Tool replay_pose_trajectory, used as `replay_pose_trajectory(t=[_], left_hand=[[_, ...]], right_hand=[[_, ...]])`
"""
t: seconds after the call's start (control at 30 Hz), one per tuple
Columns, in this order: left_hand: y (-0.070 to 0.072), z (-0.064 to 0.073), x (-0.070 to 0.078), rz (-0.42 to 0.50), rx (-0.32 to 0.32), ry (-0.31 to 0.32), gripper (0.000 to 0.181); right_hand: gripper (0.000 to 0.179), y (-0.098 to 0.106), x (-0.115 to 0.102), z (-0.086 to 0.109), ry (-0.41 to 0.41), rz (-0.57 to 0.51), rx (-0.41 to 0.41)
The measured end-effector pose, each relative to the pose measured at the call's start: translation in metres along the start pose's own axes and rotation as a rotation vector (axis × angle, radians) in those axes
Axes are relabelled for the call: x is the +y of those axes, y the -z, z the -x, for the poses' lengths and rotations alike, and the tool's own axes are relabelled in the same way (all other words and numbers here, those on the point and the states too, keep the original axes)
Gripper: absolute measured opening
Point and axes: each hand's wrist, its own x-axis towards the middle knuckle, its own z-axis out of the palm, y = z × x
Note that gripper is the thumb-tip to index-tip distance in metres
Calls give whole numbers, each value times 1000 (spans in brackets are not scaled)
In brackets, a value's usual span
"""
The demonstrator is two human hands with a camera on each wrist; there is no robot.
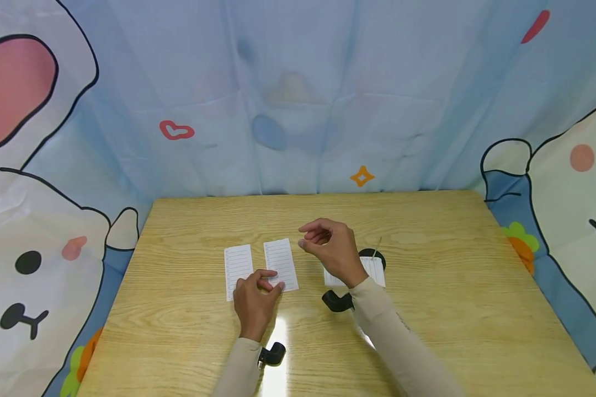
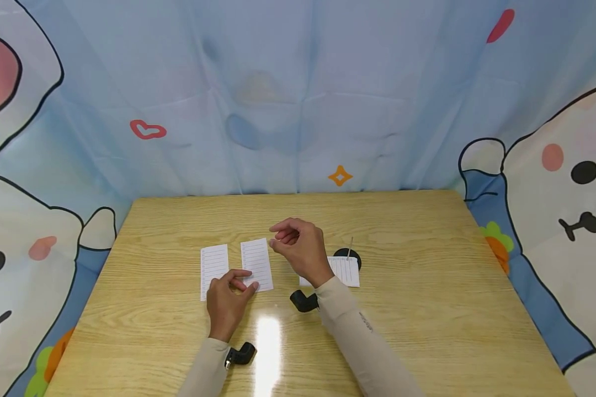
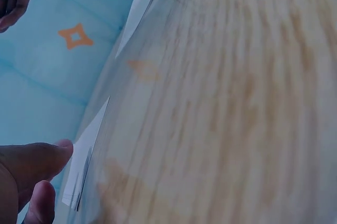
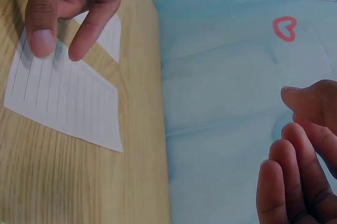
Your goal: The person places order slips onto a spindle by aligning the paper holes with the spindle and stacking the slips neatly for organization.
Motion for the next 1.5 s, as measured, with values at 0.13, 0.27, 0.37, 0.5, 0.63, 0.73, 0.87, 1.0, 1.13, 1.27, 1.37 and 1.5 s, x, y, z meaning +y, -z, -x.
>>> replay_pose_trajectory(t=[0.13,0.27,0.37,0.5,0.63,0.73,0.87,1.0,1.13,1.27,1.37,1.5], left_hand=[[-1,0,0,-24,19,-7,25],[-3,-1,0,-45,30,-16,25],[-5,0,0,-56,33,-28,25],[-7,0,-3,-81,41,-46,26],[-8,0,-5,-95,46,-60,26],[-8,0,-6,-94,40,-59,26],[-10,0,-7,-106,42,-69,27],[-11,1,-7,-117,52,-88,27],[-12,1,-6,-117,48,-94,27],[-11,1,-6,-123,43,-99,26],[-11,2,-6,-130,36,-99,26],[-11,2,-6,-137,32,-104,26]], right_hand=[[20,-9,3,-5,-1,8,-22],[19,-17,7,-9,-2,9,-41],[18,-22,10,-12,-12,9,-54],[17,-29,18,-17,-49,13,-73],[18,-37,29,-20,-92,35,-92],[21,-43,36,-22,-111,57,-97],[24,-50,43,-25,-138,87,-101],[26,-56,47,-27,-169,120,-115],[28,-61,51,-29,-187,156,-129],[27,-65,54,-32,-184,192,-142],[28,-67,56,-32,-177,211,-156],[28,-67,59,-32,-168,224,-173]])
